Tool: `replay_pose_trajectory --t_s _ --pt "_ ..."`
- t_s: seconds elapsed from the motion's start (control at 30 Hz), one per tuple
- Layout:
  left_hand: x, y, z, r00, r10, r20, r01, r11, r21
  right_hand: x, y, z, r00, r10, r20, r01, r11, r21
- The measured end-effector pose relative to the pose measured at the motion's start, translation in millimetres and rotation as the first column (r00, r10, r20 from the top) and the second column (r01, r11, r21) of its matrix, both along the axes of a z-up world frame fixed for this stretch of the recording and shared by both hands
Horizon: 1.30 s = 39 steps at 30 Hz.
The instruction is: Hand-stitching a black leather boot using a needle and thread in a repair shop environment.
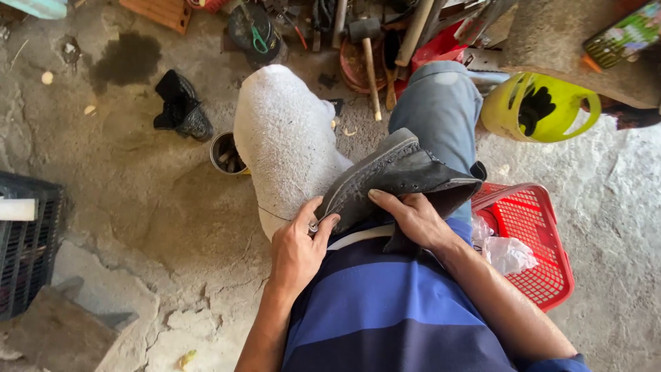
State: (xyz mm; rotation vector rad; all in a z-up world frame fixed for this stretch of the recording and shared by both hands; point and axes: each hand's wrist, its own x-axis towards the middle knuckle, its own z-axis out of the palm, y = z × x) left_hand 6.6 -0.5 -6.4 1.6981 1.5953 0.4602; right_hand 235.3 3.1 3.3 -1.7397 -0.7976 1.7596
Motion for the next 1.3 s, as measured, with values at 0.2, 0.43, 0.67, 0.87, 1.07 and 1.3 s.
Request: replay_pose_trajectory --t_s 0.2,0.43,0.67,0.87,1.07,1.3 --pt "10.1 8.8 38.4 0.997 -0.028 -0.074 0.031 0.998 0.050 13.9 12.1 6.6 0.999 0.024 -0.037 -0.029 0.987 -0.159" --pt "5.1 26.4 108.1 0.917 -0.349 -0.196 0.346 0.937 -0.048 20.8 25.1 -7.6 0.980 0.112 -0.162 -0.129 0.987 -0.097" --pt "17.3 37.5 120.3 0.785 -0.479 -0.393 0.461 0.875 -0.145 23.9 20.3 -16.6 0.970 0.188 -0.157 -0.172 0.979 0.108" --pt "21.3 43.3 121.8 0.696 -0.535 -0.479 0.466 0.844 -0.265 23.6 20.3 -16.8 0.963 0.206 -0.174 -0.207 0.978 0.010" --pt "20.5 44.5 120.3 0.676 -0.544 -0.497 0.466 0.838 -0.283 21.7 16.3 -21.6 0.958 0.250 -0.142 -0.234 0.965 0.121" --pt "24.7 44.6 122.6 0.643 -0.527 -0.556 0.490 0.841 -0.230 16.8 18.4 -22.2 0.953 0.244 -0.181 -0.235 0.969 0.073"
